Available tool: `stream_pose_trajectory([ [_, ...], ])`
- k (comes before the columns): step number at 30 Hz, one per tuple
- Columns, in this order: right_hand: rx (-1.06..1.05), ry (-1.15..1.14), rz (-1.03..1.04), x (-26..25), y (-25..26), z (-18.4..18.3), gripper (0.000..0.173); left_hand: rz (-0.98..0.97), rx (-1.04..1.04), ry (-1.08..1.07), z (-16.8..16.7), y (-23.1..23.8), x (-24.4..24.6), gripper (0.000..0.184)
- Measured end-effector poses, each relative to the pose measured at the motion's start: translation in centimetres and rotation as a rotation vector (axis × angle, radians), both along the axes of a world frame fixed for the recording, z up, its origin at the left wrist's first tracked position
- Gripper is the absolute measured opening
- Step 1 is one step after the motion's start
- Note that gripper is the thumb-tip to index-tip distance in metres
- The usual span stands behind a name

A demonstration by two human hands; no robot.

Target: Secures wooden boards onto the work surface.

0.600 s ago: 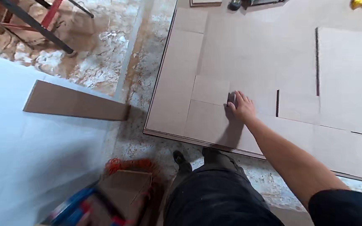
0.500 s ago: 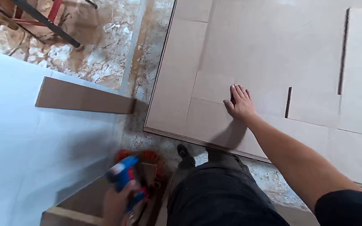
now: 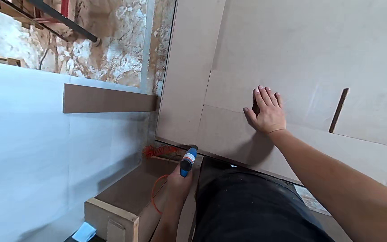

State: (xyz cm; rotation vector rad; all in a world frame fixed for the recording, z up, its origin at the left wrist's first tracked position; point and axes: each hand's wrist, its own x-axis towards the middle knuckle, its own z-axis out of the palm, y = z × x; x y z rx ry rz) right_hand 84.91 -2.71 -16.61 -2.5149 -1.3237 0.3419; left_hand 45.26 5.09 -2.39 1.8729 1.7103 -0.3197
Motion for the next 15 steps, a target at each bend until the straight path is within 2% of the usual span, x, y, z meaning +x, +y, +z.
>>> stream_pose_trajectory([
  [6,0.004,-0.003,0.001,0.1,0.1,0.0,0.083,0.069,-0.003,0.046,0.5,0.2,1.6,0.027],
  [15,-0.005,0.004,-0.006,0.1,0.0,0.1,0.083,0.021,-0.041,0.072,0.6,2.3,3.6,0.029],
])
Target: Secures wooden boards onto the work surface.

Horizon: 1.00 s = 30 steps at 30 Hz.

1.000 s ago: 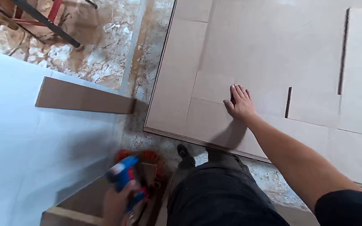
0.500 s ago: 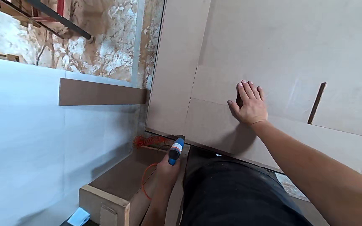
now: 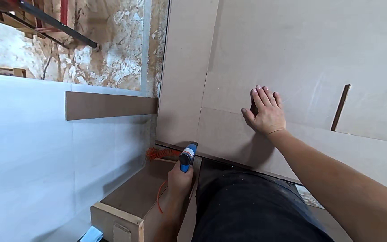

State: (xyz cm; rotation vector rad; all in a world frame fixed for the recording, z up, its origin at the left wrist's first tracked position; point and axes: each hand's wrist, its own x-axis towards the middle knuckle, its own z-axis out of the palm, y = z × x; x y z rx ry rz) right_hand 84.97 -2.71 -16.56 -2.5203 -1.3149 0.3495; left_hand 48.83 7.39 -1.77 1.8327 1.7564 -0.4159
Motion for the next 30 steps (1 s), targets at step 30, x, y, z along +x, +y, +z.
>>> stream_pose_trajectory([
  [30,0.014,0.022,-0.004,0.3,0.0,0.1,0.082,0.101,-0.048,0.034,-0.2,6.8,12.5,0.022],
])
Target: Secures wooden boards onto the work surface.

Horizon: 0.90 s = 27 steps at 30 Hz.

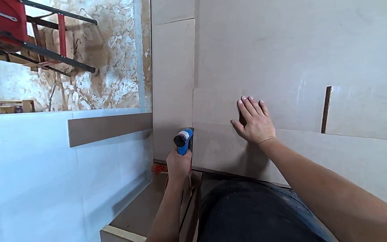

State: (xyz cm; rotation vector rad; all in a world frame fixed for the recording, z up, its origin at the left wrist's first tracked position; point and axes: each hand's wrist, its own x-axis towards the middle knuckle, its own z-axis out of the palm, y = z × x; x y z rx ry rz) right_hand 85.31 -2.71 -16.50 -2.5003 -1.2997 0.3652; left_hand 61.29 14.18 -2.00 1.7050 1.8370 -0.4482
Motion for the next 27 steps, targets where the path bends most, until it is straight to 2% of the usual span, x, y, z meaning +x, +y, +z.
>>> stream_pose_trajectory([
  [7,0.017,-0.006,0.0,0.1,0.0,-0.1,0.08,-0.033,-0.011,-0.015,0.0,1.5,2.1,0.023],
  [13,0.019,0.005,-0.001,0.1,-0.1,-0.1,0.08,0.035,0.0,-0.095,-0.7,1.7,2.4,0.02],
  [19,0.019,0.0,-0.002,0.0,0.0,-0.2,0.079,0.047,0.003,-0.122,-0.7,3.0,4.7,0.019],
  [27,0.019,-0.019,-0.005,0.0,-0.1,-0.5,0.079,0.015,0.004,-0.095,-0.8,4.9,7.2,0.024],
])
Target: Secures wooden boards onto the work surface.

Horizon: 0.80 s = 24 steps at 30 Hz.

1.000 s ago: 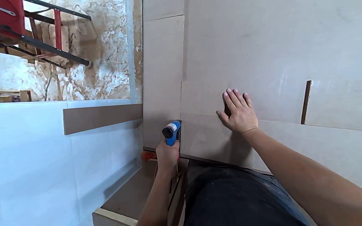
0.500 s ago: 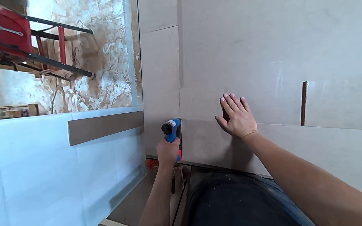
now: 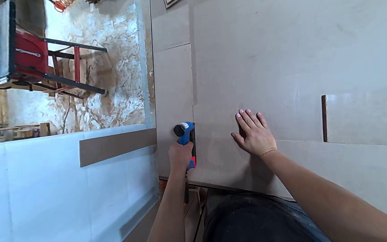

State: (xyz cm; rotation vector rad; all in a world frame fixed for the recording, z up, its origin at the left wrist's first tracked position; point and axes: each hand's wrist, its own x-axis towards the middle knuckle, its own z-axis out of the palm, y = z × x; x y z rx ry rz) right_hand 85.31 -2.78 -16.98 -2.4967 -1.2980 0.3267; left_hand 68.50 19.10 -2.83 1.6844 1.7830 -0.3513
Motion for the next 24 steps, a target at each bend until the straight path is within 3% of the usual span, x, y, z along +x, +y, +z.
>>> stream_pose_trajectory([
  [9,-0.02,0.008,-0.001,0.0,0.0,0.1,0.078,-0.092,0.042,0.002,0.1,2.0,3.0,0.024],
  [24,0.005,0.001,-0.009,-0.1,0.0,-0.2,0.077,-0.052,0.026,-0.046,-0.3,3.7,5.0,0.025],
])
